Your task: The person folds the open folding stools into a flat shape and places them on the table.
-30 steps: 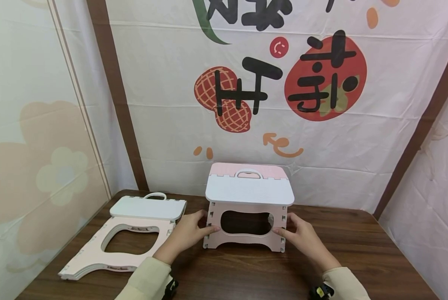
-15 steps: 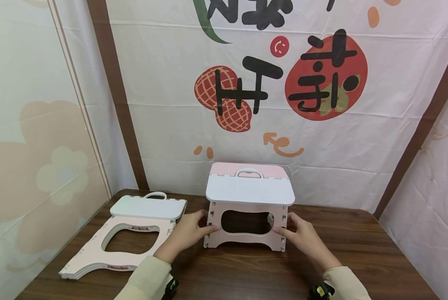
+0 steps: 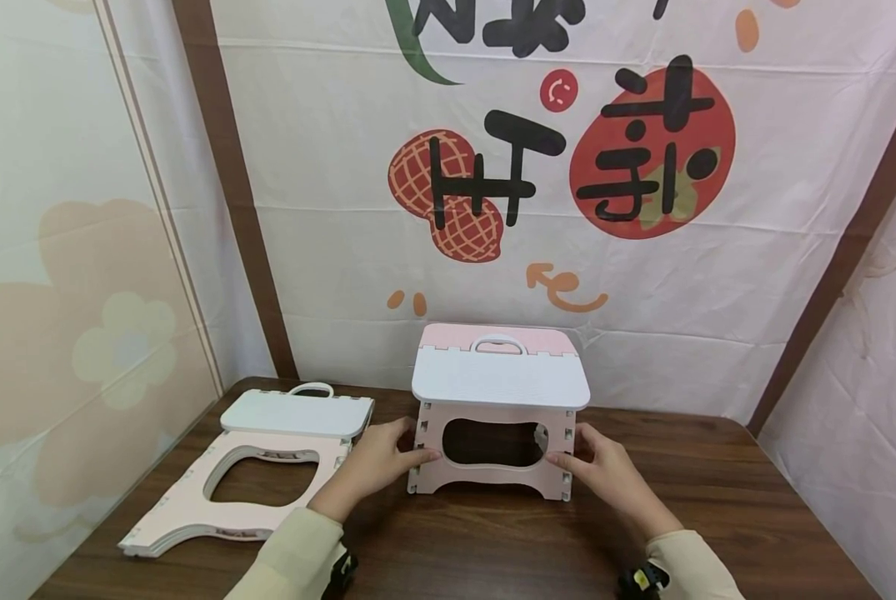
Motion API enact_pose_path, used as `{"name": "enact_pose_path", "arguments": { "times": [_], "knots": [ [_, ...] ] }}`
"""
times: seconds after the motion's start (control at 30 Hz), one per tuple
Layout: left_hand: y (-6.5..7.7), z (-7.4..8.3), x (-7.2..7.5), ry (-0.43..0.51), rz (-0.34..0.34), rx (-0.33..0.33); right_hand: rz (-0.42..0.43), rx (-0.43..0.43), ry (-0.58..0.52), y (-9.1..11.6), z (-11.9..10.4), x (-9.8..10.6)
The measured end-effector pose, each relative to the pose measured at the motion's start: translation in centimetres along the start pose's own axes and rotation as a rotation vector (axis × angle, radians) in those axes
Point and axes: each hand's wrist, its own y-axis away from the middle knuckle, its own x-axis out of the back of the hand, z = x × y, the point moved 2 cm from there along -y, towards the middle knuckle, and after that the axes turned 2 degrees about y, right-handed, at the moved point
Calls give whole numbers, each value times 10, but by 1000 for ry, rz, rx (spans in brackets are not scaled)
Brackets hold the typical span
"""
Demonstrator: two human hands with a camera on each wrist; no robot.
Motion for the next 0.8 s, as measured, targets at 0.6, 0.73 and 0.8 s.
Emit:
{"name": "enact_pose_path", "arguments": {
  "times": [0.6,0.73,0.8],
  "knots": [
    [-1,3,4,10,-30,3,-40,-3,-4,-3,0,3],
    [-1,3,5,13,-37,7,-50,9,-6,-4,0,4],
    [-1,4,5,14,-39,7,-55,12,-10,-4,1,4]
  ]
}}
